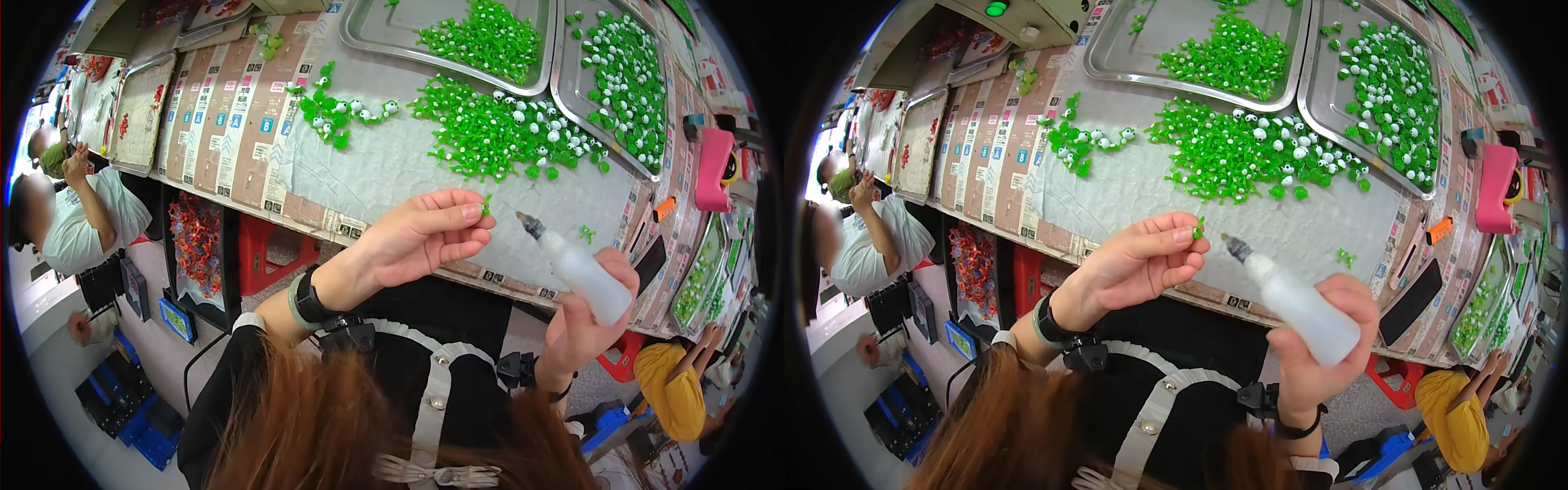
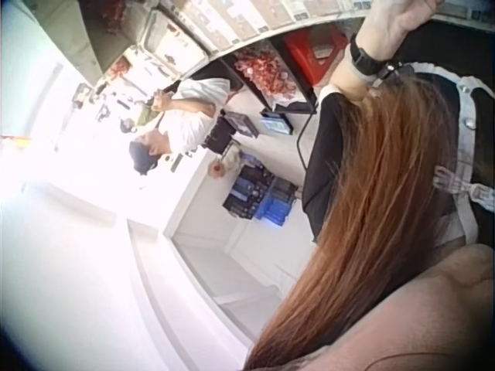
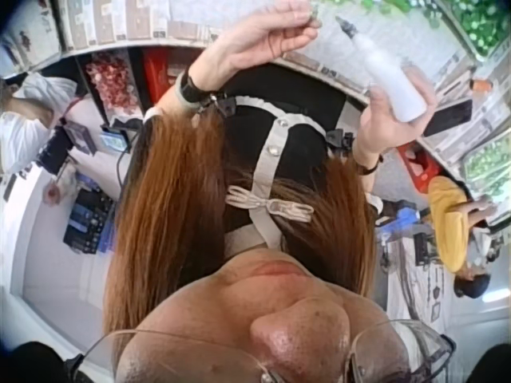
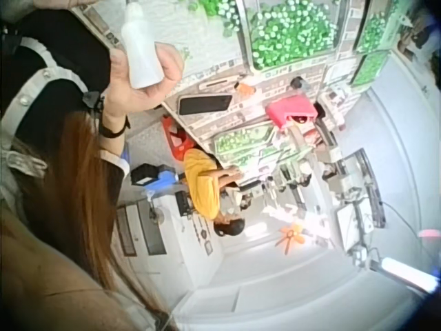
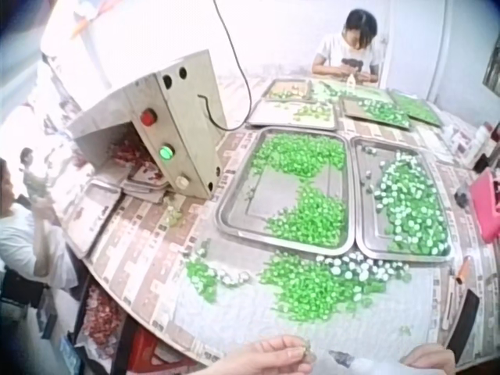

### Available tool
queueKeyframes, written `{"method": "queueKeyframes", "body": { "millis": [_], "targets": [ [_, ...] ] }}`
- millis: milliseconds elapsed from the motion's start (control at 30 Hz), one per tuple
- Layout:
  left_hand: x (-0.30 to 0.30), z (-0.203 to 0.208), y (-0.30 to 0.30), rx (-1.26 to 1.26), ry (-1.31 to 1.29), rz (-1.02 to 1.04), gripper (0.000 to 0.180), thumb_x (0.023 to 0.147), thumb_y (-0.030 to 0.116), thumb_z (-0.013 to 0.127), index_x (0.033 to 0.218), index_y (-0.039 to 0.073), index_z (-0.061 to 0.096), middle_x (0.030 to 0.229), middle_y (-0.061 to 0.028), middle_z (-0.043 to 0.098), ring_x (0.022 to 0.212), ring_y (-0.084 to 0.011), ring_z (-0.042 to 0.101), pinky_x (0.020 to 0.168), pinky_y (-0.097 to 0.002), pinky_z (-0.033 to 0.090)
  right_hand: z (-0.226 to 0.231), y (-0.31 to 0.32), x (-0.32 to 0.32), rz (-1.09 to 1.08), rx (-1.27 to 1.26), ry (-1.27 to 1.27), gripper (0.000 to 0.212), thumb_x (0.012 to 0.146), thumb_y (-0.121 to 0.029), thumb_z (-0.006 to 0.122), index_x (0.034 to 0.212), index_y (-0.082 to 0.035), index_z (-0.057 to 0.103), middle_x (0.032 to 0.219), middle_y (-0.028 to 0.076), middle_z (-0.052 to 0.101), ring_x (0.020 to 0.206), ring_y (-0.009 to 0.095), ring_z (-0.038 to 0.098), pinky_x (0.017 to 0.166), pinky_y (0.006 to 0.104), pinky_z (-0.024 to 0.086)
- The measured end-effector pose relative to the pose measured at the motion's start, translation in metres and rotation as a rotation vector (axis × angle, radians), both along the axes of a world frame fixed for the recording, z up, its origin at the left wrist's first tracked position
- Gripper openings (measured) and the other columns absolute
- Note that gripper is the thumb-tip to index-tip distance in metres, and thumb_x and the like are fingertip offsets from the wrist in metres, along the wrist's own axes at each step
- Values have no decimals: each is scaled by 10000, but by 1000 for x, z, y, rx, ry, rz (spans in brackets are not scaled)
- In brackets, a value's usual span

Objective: The person assembles small green plastic figures by applying glue from a squeeze bottle to the base and attaching a white spherical component. The person handles the items one at a time, repeating the process continuously at a workstation.

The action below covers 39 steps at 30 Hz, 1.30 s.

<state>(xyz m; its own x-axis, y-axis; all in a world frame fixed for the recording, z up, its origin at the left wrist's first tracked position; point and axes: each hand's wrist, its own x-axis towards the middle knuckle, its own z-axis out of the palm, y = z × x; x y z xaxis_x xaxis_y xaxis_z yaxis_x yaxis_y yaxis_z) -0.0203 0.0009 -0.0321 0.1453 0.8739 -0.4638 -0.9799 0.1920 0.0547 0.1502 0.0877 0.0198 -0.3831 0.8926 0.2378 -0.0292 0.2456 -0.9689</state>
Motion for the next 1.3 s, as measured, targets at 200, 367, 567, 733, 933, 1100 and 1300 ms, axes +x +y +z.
{"method": "queueKeyframes", "body": {
  "millis": [200, 367, 567, 733, 933, 1100, 1300],
  "targets": [
    [0, -1, -1, 5, -11, -38, 136, 797, 88, 492, 916, 23, 500, 871, -104, 560, 779, -173, 573, 680, -249, 493, 2, 0, 3, 81, 222, -82, 488, 551, -204, 748, 889, -37, 438, 780, 49, 434, 641, 145, 441, 570, 245, 354],
    [0, 2, 0, -28, -2, -48, 127, 813, 75, 455, 926, 27, 489, 857, -97, 561, 744, -161, 578, 645, -238, 503, 2, 0, 1, 98, 212, -84, 477, 539, -171, 752, 880, -37, 447, 761, 47, 434, 620, 139, 434, 548, 239, 345],
    [0, 1, -2, -11, -6, -57, 128, 816, 78, 450, 928, 26, 486, 852, -95, 562, 744, -162, 577, 659, -243, 500, 0, 0, 0, 79, 205, -116, 470, 540, -179, 751, 870, -34, 450, 738, 40, 423, 627, 138, 429, 550, 239, 338],
    [0, 3, 1, 28, 84, -11, 109, 799, 47, 469, 905, 25, 480, 889, -102, 542, 791, -162, 564, 678, -242, 494, 5, 0, -2, 27, 134, -20, 465, 569, -245, 738, 853, -37, 435, 734, 38, 419, 634, 137, 433, 559, 239, 345],
    [2, 2, 3, 57, 204, 41, 99, 776, 9, 487, 873, 22, 471, 915, -108, 525, 824, -164, 554, 711, -235, 482, 3, -2, 1, 10, 42, -13, 474, 575, -274, 733, 846, -34, 427, 732, 45, 419, 633, 135, 440, 573, 239, 360],
    [2, 5, 2, 56, 206, 52, 104, 774, 1, 485, 874, 24, 471, 918, -107, 523, 827, -165, 553, 719, -235, 479, 3, -1, 1, 38, 58, -47, 467, 568, -248, 738, 850, -36, 432, 733, 46, 421, 631, 134, 441, 573, 237, 359],
    [2, 6, 2, 53, 203, 58, 109, 768, 2, 497, 871, 30, 482, 887, -84, 532, 830, -157, 550, 739, -234, 471, 2, -2, 1, 28, 41, -23, 458, 554, -214, 743, 848, -39, 439, 735, 48, 430, 629, 132, 440, 573, 235, 357]
  ]
}}
